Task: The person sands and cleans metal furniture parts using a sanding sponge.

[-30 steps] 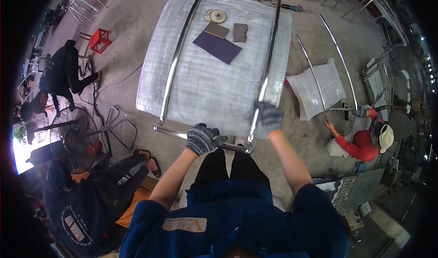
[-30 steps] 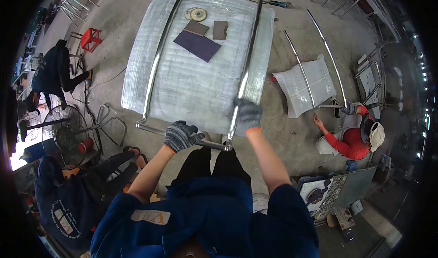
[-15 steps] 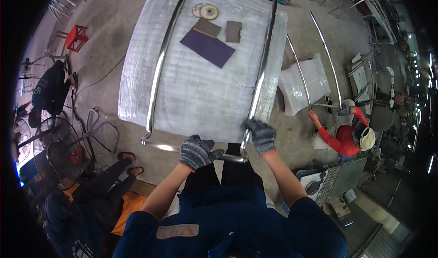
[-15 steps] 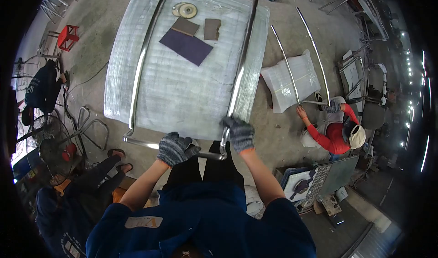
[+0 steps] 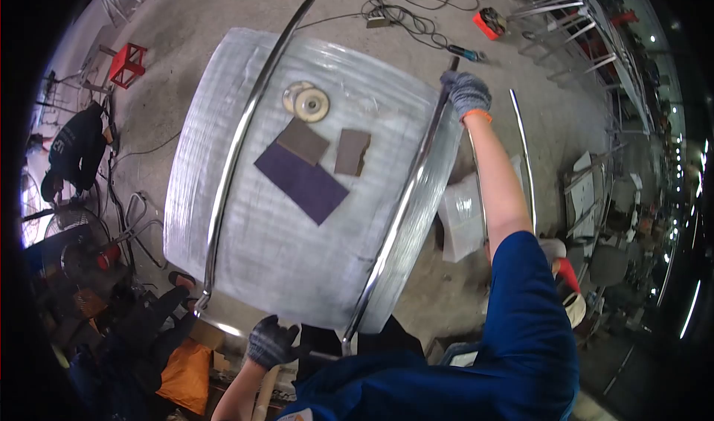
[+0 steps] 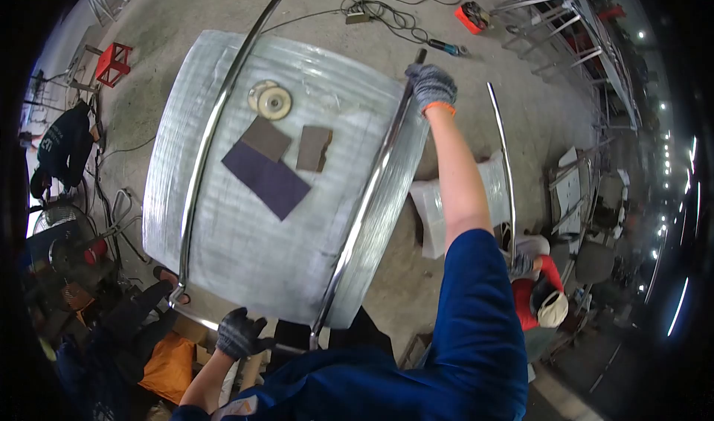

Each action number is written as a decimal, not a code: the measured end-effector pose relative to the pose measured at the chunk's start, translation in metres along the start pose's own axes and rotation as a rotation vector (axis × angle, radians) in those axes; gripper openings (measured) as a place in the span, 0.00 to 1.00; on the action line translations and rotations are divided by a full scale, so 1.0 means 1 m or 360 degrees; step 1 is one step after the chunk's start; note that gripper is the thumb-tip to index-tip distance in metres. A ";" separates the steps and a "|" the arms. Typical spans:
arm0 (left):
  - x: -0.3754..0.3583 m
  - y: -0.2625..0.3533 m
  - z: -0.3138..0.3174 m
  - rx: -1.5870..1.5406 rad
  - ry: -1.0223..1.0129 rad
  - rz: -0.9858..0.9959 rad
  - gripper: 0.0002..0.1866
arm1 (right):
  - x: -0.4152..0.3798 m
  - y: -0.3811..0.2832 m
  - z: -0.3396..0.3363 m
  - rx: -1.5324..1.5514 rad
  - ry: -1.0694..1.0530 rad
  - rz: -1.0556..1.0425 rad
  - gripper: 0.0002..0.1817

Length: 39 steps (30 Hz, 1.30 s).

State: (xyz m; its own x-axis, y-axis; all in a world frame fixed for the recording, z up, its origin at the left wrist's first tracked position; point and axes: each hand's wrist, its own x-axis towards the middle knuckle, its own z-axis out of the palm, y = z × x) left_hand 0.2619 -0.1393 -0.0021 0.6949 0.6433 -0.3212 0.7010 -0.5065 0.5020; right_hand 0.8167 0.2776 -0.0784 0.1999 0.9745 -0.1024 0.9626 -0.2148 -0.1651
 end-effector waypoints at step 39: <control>0.000 0.008 -0.005 0.0091 -0.0554 -0.0349 0.32 | -0.135 -0.053 -0.009 0.0391 -0.0511 0.0059 0.22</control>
State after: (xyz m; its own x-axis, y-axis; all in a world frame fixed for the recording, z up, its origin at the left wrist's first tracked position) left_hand 0.2667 -0.1406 0.0064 0.5340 0.5118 -0.6730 0.8394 -0.4163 0.3495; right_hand 0.7400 0.1583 -0.0470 0.1289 0.9041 -0.4075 0.8757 -0.2966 -0.3811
